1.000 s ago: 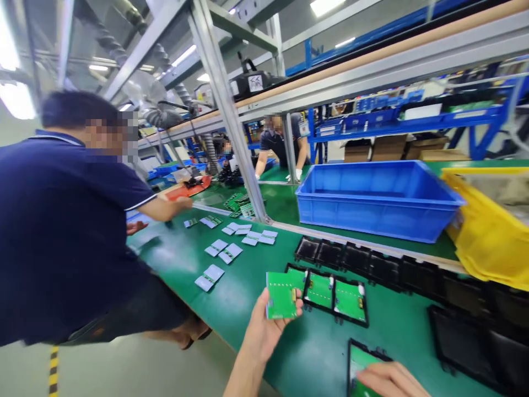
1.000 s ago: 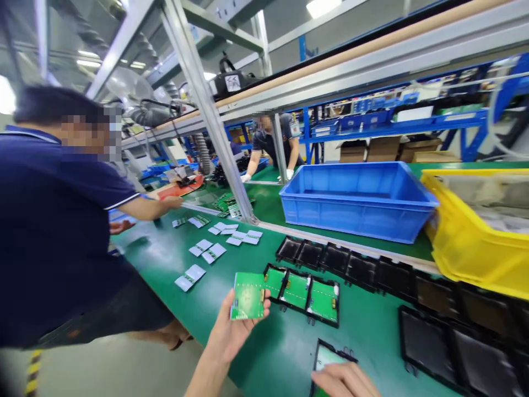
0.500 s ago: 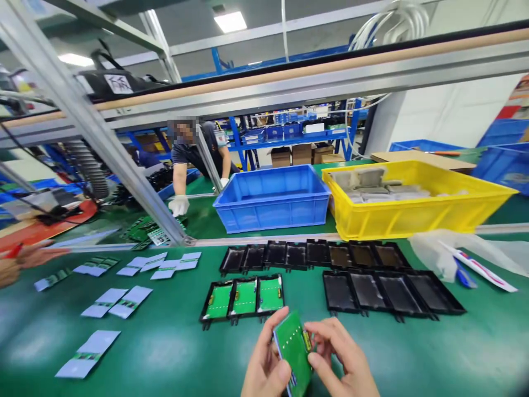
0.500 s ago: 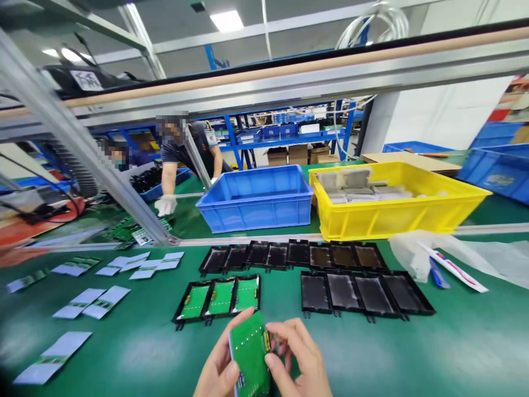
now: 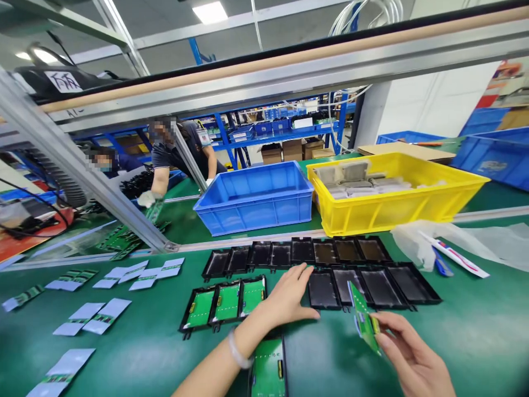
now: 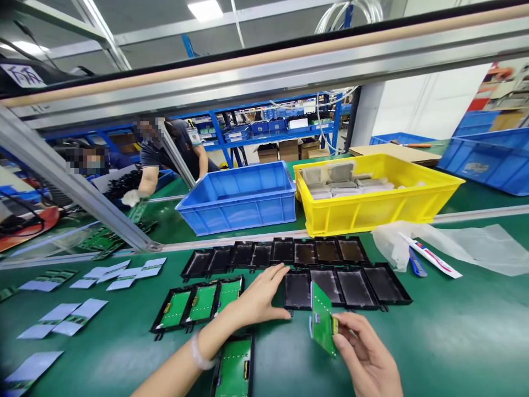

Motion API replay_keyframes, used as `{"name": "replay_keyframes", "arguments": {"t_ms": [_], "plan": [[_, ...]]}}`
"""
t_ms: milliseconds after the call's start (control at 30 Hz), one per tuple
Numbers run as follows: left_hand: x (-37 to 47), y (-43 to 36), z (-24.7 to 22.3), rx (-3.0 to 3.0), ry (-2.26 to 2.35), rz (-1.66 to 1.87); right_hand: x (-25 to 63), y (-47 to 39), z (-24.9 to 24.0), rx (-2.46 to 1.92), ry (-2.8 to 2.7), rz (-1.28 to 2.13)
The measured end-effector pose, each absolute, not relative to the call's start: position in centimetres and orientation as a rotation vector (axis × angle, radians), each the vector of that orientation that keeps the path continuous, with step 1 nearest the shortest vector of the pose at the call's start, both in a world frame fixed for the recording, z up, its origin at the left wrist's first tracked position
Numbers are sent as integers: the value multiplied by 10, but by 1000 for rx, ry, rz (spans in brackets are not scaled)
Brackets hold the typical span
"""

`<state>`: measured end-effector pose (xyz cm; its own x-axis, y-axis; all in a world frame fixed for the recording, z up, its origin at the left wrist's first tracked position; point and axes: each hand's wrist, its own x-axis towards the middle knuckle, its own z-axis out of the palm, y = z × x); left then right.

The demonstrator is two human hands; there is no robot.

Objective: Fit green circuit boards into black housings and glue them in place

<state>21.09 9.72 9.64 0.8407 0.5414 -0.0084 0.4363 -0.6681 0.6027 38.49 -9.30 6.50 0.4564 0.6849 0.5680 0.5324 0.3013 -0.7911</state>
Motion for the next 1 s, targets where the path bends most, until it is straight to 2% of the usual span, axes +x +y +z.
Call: {"name": "replay_keyframes", "arguments": {"t_ms": [167,333,467,633,1000], "plan": [[230,93,90,2470,683,210,398,-105,68,-1422,-1205,114],[191,44,97,2418,718,236,398,-112,63,-1530,-1440,-63],[165,3,83,2395,715,268,388,-111,59,-1495,-1686,-150],[147,-12,66,2490,708,287,377,-111,53,-1467,-1925,-61],[135,-12,68,2431,749,275,367,-112,54,-1533,-2027,94]]}}
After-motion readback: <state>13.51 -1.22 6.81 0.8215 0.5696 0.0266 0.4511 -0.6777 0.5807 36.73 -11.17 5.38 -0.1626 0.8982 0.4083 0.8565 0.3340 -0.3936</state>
